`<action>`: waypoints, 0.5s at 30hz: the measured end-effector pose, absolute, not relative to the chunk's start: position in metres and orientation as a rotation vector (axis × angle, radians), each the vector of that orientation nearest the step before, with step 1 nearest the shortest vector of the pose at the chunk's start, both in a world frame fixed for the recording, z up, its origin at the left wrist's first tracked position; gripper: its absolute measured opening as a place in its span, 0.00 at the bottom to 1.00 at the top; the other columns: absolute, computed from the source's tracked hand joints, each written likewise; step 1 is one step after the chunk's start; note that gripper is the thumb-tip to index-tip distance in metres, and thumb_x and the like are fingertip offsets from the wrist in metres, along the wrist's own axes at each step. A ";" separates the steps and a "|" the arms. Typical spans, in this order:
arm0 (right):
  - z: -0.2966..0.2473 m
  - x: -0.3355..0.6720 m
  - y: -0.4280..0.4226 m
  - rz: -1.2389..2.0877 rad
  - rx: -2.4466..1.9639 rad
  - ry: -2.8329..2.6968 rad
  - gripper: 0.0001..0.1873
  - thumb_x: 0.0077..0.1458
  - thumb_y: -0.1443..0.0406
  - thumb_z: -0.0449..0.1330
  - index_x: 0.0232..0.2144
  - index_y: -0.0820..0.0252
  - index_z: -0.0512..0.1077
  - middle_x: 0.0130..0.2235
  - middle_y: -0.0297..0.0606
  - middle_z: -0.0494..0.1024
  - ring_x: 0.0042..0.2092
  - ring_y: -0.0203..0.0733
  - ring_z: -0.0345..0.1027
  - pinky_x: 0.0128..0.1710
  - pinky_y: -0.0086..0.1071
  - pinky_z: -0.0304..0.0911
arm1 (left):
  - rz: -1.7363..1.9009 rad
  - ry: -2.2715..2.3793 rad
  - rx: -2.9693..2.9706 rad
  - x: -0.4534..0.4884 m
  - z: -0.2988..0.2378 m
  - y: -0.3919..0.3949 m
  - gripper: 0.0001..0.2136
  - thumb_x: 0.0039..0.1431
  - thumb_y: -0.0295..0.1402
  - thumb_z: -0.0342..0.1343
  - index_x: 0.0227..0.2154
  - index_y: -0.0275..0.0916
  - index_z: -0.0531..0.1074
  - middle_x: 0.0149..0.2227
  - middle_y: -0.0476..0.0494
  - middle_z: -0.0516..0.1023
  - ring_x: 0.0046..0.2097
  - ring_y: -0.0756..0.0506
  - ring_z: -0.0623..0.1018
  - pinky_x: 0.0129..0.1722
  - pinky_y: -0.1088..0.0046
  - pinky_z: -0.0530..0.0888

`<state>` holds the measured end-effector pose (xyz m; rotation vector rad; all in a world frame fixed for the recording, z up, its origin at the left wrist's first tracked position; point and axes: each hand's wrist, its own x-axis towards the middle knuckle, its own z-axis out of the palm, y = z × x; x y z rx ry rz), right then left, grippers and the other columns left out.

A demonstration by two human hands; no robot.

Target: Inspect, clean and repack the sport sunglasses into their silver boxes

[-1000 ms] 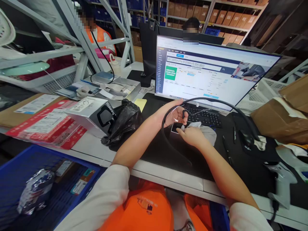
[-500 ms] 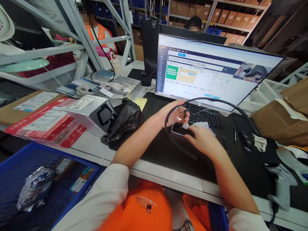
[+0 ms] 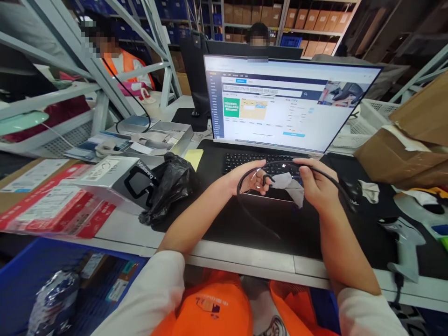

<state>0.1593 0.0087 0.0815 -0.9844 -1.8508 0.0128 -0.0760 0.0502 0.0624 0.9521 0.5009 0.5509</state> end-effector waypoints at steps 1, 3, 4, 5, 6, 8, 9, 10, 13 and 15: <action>0.081 0.160 0.009 -0.030 -0.990 -1.829 0.17 0.69 0.57 0.54 0.42 0.58 0.80 0.38 0.41 0.82 0.38 0.43 0.76 0.40 0.36 0.70 | 0.540 0.497 0.968 -0.074 0.061 0.050 0.30 0.65 0.56 0.50 0.26 0.31 0.80 0.25 0.36 0.81 0.29 0.44 0.81 0.35 0.68 0.78; 0.080 0.165 0.012 -0.093 -1.028 -1.755 0.19 0.70 0.56 0.53 0.39 0.59 0.80 0.33 0.40 0.81 0.31 0.41 0.74 0.33 0.34 0.68 | 0.590 0.516 1.015 -0.071 0.058 0.049 0.32 0.61 0.60 0.52 0.29 0.31 0.80 0.28 0.36 0.82 0.31 0.43 0.82 0.39 0.66 0.78; 0.079 0.168 0.013 -0.116 -1.056 -1.712 0.19 0.70 0.55 0.53 0.38 0.59 0.80 0.31 0.39 0.81 0.28 0.39 0.72 0.31 0.33 0.66 | 0.674 0.549 1.048 -0.070 0.057 0.049 0.31 0.60 0.61 0.53 0.30 0.32 0.81 0.29 0.37 0.82 0.32 0.43 0.82 0.39 0.66 0.78; 0.079 0.171 0.014 -0.139 -1.083 -1.671 0.20 0.69 0.54 0.53 0.37 0.59 0.80 0.29 0.38 0.80 0.27 0.39 0.71 0.29 0.33 0.64 | 0.793 0.595 1.092 -0.070 0.057 0.049 0.30 0.59 0.60 0.55 0.32 0.32 0.81 0.31 0.37 0.82 0.33 0.43 0.82 0.41 0.66 0.78; 0.078 0.175 0.016 -0.155 -1.104 -1.636 0.21 0.69 0.53 0.53 0.37 0.59 0.80 0.29 0.38 0.79 0.27 0.39 0.70 0.29 0.33 0.64 | 0.933 0.643 1.150 -0.070 0.056 0.049 0.27 0.58 0.57 0.57 0.35 0.33 0.81 0.33 0.38 0.83 0.36 0.43 0.82 0.43 0.67 0.77; 0.078 0.181 0.017 -0.156 -1.120 -1.575 0.22 0.69 0.52 0.53 0.38 0.59 0.80 0.29 0.39 0.79 0.29 0.40 0.72 0.31 0.34 0.66 | 1.200 0.711 1.330 -0.071 0.056 0.048 0.21 0.57 0.49 0.63 0.45 0.38 0.80 0.43 0.39 0.84 0.48 0.41 0.82 0.52 0.65 0.75; 0.078 0.183 0.017 -0.146 -1.112 -1.550 0.22 0.69 0.52 0.52 0.38 0.59 0.80 0.29 0.39 0.79 0.30 0.41 0.74 0.33 0.34 0.68 | 1.273 0.713 1.466 -0.071 0.056 0.047 0.23 0.55 0.45 0.66 0.52 0.41 0.78 0.51 0.38 0.82 0.56 0.39 0.79 0.57 0.63 0.73; 0.079 0.184 0.017 -0.135 -1.098 -1.527 0.22 0.69 0.52 0.52 0.39 0.59 0.80 0.29 0.39 0.79 0.31 0.42 0.74 0.34 0.35 0.68 | 1.305 0.688 1.616 -0.072 0.056 0.046 0.29 0.53 0.43 0.69 0.57 0.44 0.74 0.60 0.37 0.76 0.63 0.36 0.73 0.61 0.60 0.70; 0.080 0.184 0.013 -0.126 -1.054 -1.501 0.21 0.69 0.53 0.53 0.38 0.58 0.80 0.28 0.38 0.78 0.30 0.42 0.74 0.33 0.34 0.68 | 1.340 0.510 1.970 -0.071 0.055 0.041 0.44 0.45 0.43 0.75 0.66 0.49 0.65 0.71 0.37 0.62 0.72 0.31 0.61 0.68 0.51 0.62; 0.081 0.182 0.009 -0.127 -1.052 -1.514 0.21 0.69 0.53 0.53 0.38 0.58 0.81 0.28 0.38 0.78 0.30 0.42 0.74 0.32 0.34 0.68 | 1.439 0.415 2.038 -0.067 0.055 0.035 0.43 0.45 0.45 0.75 0.65 0.49 0.67 0.68 0.36 0.67 0.71 0.31 0.62 0.70 0.48 0.59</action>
